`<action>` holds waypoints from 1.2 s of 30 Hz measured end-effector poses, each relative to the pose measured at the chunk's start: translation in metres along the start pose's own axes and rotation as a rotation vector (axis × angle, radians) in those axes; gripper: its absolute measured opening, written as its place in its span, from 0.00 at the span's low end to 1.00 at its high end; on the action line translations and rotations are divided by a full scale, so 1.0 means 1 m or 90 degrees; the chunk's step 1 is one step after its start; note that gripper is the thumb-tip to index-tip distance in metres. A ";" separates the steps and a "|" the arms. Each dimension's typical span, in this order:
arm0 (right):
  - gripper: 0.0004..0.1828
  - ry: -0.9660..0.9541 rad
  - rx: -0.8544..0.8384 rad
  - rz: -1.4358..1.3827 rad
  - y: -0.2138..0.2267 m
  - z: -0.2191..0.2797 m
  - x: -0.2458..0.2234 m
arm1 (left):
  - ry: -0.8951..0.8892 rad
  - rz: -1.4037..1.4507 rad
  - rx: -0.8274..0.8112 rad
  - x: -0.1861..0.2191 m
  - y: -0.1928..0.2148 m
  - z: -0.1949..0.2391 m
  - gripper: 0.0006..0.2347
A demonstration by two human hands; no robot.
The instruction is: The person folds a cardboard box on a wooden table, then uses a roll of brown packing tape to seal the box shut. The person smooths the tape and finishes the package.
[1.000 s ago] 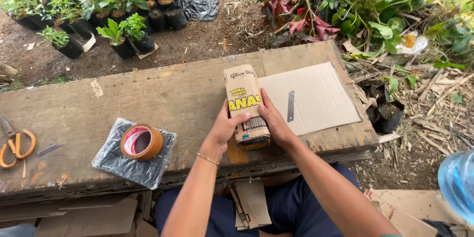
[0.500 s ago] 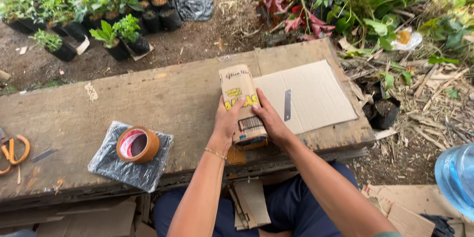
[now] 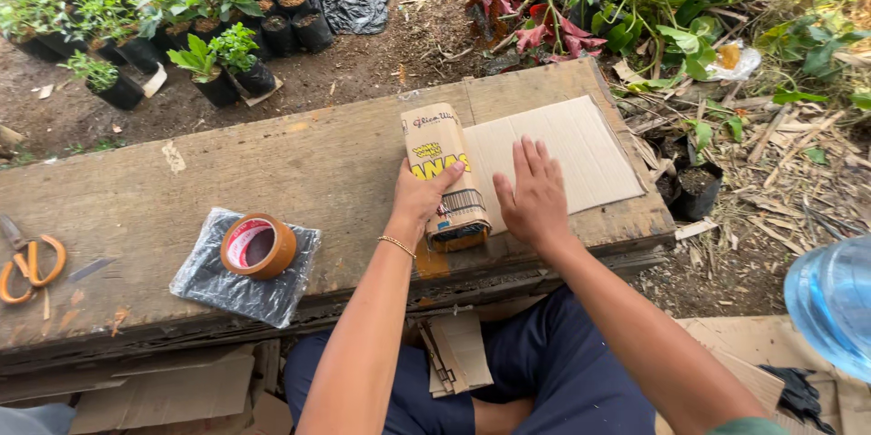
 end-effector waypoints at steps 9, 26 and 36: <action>0.36 0.236 -0.282 0.134 0.021 0.095 -0.007 | 0.004 0.020 -0.002 -0.004 0.001 0.001 0.29; 0.10 -0.016 0.193 -0.189 0.073 0.019 0.035 | 0.049 0.000 -0.010 0.006 -0.003 0.008 0.28; 0.32 -0.190 -0.120 -0.629 -0.012 -0.006 0.001 | 0.022 0.067 0.004 0.000 -0.002 0.008 0.28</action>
Point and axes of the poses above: each hand's wrist, its own z-axis away from the middle knuckle, its own y-axis out of the back of the hand, x = y × z, the point moved 9 cm from there along -z, towards the middle knuckle, and after that the axes turned 3 degrees about x, right-handed, at the moved point
